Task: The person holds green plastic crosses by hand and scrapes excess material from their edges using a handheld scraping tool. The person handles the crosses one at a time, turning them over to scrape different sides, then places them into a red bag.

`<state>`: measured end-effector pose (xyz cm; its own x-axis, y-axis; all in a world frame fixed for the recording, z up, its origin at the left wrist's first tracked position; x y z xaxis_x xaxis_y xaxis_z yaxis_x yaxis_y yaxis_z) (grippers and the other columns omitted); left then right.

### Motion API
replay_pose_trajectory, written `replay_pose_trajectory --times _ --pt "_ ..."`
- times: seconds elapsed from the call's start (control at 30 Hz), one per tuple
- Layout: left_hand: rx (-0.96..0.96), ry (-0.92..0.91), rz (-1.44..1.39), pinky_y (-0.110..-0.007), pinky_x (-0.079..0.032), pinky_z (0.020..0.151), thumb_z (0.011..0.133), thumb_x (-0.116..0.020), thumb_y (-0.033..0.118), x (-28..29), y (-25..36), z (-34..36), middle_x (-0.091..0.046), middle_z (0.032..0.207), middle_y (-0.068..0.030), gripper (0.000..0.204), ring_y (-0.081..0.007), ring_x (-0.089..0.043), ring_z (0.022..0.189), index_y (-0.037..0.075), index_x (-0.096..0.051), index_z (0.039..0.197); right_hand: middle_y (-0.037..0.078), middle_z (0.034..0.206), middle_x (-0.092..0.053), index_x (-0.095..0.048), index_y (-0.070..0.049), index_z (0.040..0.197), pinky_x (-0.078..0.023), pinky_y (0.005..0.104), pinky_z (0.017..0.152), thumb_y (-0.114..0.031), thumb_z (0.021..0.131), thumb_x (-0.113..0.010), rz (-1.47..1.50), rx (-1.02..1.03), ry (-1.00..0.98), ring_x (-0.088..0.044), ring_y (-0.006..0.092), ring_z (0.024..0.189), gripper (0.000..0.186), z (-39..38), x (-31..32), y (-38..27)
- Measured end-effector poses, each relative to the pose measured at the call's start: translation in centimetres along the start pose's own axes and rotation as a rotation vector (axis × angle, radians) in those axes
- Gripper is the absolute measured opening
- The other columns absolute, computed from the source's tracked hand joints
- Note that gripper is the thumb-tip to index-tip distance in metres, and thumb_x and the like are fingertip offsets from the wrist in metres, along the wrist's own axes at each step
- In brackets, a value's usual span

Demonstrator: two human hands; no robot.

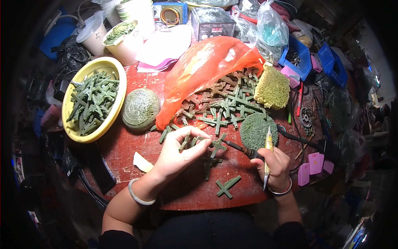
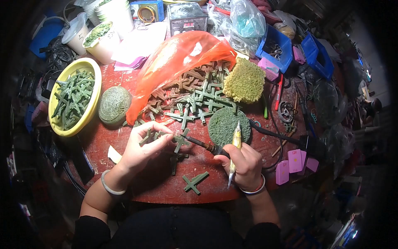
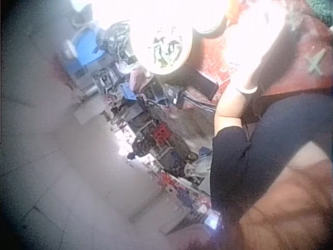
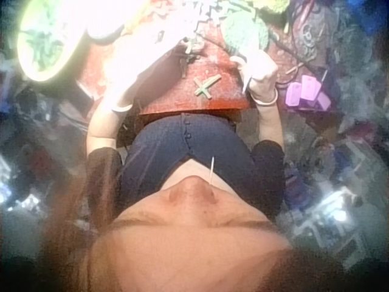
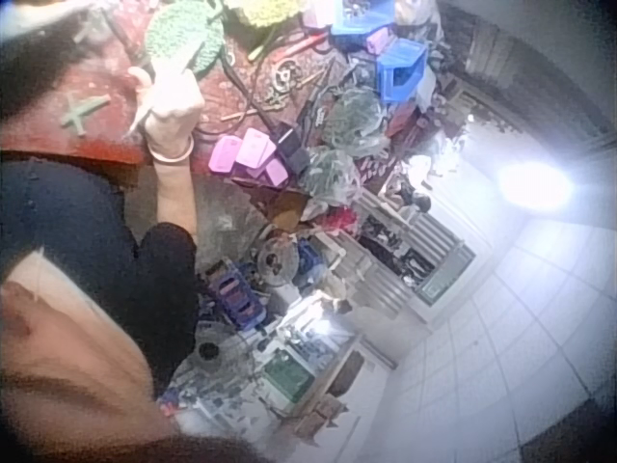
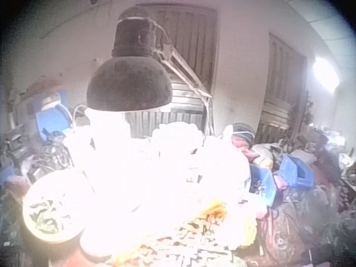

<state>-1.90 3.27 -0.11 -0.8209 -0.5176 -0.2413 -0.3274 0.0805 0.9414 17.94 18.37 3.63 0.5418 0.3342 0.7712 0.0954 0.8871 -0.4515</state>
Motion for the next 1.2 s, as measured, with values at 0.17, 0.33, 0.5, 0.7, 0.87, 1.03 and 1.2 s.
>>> replay_pose_trajectory --times 0.17,0.33,0.5,0.7,0.87,1.03,1.2 --pt "-0.006 -0.002 0.020 -0.019 -0.042 0.066 0.091 -0.070 0.008 0.0 0.1 0.0 -0.065 0.086 0.0025 0.010 -0.0012 -0.053 0.074 0.002 -0.068 0.099 0.011 0.065 -0.056 -0.062 -0.004 0.087 -0.042 0.0400 0.050 -0.031 0.087 -0.073 -0.021 0.009 -0.017 -0.056 0.0315 0.058 0.029 0.0 0.0 -0.1" --pt "-0.007 -0.002 0.020 -0.019 -0.042 0.066 0.091 -0.070 0.008 -0.1 0.0 0.0 -0.065 0.086 0.0025 0.010 -0.0011 -0.053 0.074 0.002 -0.068 0.099 0.010 0.065 -0.056 -0.062 -0.004 0.086 -0.042 0.0398 0.050 -0.031 0.086 -0.073 -0.032 0.019 -0.018 -0.056 0.0310 0.057 0.030 -0.2 -0.1 0.0" --pt "0.008 -0.007 0.016 -0.019 -0.043 0.067 0.091 -0.070 0.008 -0.1 -0.2 0.0 -0.066 0.086 0.0022 0.010 -0.0014 -0.054 0.075 0.002 -0.068 0.099 0.011 0.066 -0.057 -0.061 -0.003 0.087 -0.043 0.0395 0.051 -0.030 0.086 -0.074 -0.032 0.022 -0.027 -0.057 0.0316 0.058 0.030 -0.1 0.0 -0.1" --pt "-0.022 0.004 0.025 -0.019 -0.045 0.065 0.091 -0.070 0.008 -0.3 0.7 -0.1 -0.066 0.085 0.0022 0.009 -0.0018 -0.055 0.072 0.002 -0.068 0.099 0.013 0.069 -0.058 -0.061 -0.001 0.090 -0.045 0.0387 0.053 -0.025 0.089 -0.073 0.091 -0.061 0.085 -0.059 0.0340 0.061 0.027 -0.2 0.8 0.4" --pt "-0.123 0.217 0.082 -0.016 -0.034 0.049 0.092 -0.069 0.011 2.8 6.0 -1.0 -0.065 0.080 0.0018 0.009 -0.0006 -0.049 0.059 0.005 -0.069 0.099 0.014 0.069 -0.059 -0.060 0.000 0.092 -0.045 0.0377 0.056 -0.022 0.092 -0.071 0.130 -0.209 0.226 -0.059 0.0338 0.061 0.024 -1.0 0.8 2.3" --pt "-0.514 0.656 0.319 -0.017 -0.035 0.049 0.091 -0.069 0.011 14.2 14.1 -4.1 -0.064 0.080 0.0017 0.009 -0.0015 -0.049 0.059 0.004 -0.069 0.096 0.015 0.071 -0.060 -0.061 0.000 0.094 -0.047 0.0385 0.059 -0.022 0.095 -0.067 0.205 -0.322 0.252 -0.062 0.0343 0.064 0.023 -1.5 0.4 3.0" --pt "-0.443 0.741 1.071 -0.026 -0.046 0.069 0.087 -0.074 0.016 22.3 17.7 -4.3 -0.062 0.089 -0.0058 0.021 -0.0114 -0.056 0.079 -0.001 -0.069 0.097 0.017 0.070 -0.059 -0.061 0.002 0.095 -0.046 0.0398 0.058 -0.024 0.095 -0.067 0.147 -0.244 0.255 -0.061 0.0353 0.063 0.026 -1.9 1.0 2.2"
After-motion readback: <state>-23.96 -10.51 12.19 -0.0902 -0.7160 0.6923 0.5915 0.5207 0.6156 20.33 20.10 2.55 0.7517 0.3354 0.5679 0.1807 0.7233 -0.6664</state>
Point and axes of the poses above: each hand's wrist, its own z-axis towards the middle knuckle, its own x-axis out of the back of the hand, y = z × x, the point moved 5 cm from there along z, towards the middle knuckle
